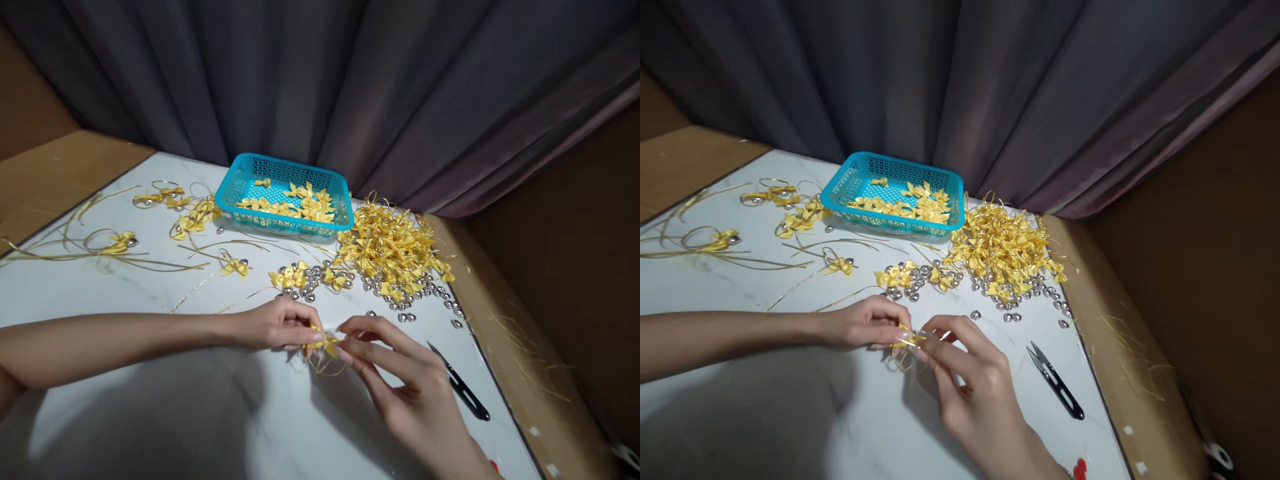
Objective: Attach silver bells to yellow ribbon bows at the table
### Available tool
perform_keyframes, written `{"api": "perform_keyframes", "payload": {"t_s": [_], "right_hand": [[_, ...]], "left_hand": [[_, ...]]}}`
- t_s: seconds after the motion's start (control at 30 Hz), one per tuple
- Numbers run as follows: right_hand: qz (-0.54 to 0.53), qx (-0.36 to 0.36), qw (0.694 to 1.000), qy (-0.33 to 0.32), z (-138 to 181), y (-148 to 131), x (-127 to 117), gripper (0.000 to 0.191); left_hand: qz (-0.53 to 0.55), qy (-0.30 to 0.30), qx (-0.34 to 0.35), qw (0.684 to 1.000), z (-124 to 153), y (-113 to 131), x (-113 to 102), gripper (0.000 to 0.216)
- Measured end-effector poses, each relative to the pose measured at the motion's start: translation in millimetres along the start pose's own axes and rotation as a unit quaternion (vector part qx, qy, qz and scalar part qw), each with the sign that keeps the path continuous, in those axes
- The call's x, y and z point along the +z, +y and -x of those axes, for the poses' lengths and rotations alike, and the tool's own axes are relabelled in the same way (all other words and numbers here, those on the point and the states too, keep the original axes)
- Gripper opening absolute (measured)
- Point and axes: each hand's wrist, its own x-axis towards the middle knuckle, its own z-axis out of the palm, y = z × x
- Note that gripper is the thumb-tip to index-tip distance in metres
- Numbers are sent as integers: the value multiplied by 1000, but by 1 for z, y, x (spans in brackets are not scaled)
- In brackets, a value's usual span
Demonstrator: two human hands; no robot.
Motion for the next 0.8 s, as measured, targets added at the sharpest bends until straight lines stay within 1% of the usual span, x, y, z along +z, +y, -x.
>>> {"api": "perform_keyframes", "payload": {"t_s": [0.03, 0.1, 0.17, 0.2, 0.27, 0.33, 0.43, 0.5, 0.53, 0.6, 0.67, 0.73, 0.8], "right_hand": [[-6, 10, 1000, 4, -1, -1, -4, 18], [-36, 50, 998, -9, -2, -3, -13, 15], [-88, 124, 987, -44, -3, -4, -21, 14], [-123, 166, 976, -67, -4, -4, -24, 16], [-211, 238, 941, -113, -4, -4, -25, 20], [-313, 280, 895, -149, -4, -4, -20, 21], [-427, 319, 827, -180, -1, -6, -6, 18], [-466, 332, 796, -199, 2, -9, 4, 18], [-475, 336, 787, -205, 3, -10, 8, 18], [-481, 335, 784, -204, 4, -11, 13, 19], [-471, 332, 798, -176, 3, -9, 16, 19], [-436, 329, 827, -132, 0, -5, 15, 21], [-377, 322, 865, -80, -2, -2, 12, 23]], "left_hand": [[1, 1, -1, 1000, 0, 0, 0, 25], [5, 9, -1, 1000, 0, 2, 0, 25], [4, 27, 4, 1000, 0, 3, 1, 25], [1, 42, 5, 999, 0, 3, 1, 26], [-4, 81, 9, 997, 0, 3, 2, 26], [-5, 125, 17, 992, 0, 1, 2, 27], [-2, 179, 36, 983, -2, -1, 1, 29], [1, 201, 44, 979, -3, -1, 1, 30], [4, 209, 48, 977, -3, -1, 1, 31], [9, 217, 50, 975, -4, 0, 1, 32], [15, 218, 43, 975, -4, 0, 1, 33], [26, 212, 29, 976, -4, -2, 1, 34], [39, 199, 17, 979, -3, -4, 0, 34]]}}
